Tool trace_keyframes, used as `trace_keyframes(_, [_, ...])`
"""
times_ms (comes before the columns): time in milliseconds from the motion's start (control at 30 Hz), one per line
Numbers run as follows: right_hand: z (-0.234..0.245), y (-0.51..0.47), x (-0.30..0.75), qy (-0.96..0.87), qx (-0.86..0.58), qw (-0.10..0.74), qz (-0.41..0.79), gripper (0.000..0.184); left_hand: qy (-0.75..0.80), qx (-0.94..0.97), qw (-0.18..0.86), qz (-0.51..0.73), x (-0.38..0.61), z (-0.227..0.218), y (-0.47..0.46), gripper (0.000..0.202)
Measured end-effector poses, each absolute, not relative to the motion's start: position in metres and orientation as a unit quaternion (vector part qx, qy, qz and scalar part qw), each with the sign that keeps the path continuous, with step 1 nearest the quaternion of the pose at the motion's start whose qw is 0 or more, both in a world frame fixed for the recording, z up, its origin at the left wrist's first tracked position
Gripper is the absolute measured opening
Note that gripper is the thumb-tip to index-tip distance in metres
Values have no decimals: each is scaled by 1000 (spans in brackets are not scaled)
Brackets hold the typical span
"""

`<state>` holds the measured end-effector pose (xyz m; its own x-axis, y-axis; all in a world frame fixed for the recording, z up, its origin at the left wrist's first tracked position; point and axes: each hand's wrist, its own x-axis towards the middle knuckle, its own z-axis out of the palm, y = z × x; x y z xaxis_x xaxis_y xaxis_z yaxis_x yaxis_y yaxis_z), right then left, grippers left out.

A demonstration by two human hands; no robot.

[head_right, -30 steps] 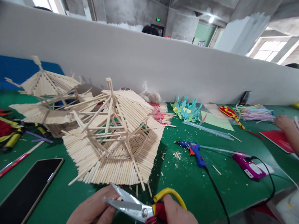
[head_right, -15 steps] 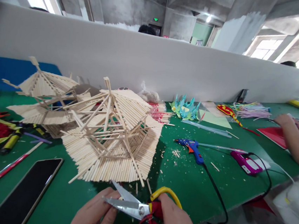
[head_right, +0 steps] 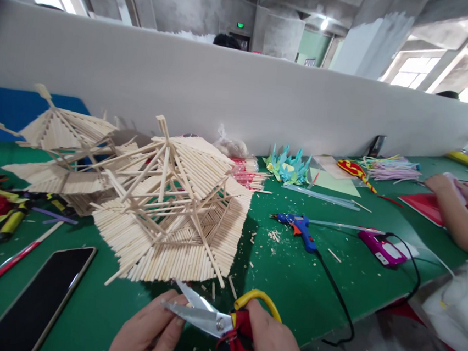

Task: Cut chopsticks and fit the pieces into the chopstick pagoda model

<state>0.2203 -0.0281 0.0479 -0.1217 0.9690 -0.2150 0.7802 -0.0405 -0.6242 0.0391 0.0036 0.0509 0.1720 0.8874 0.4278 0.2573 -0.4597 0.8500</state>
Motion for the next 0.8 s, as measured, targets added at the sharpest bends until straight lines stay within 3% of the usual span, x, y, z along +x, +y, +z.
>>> trace_keyframes(200, [53,-25,225,-684,-642,142,316,23,294,687,430,507,32,47,15,28])
trace_keyframes(333, [52,-26,229,-702,-624,137,315,27,302,699,476,440,29,56,17,26])
trace_keyframes(800, [40,-33,222,-668,-635,155,355,27,352,771,304,435,29,52,9,19])
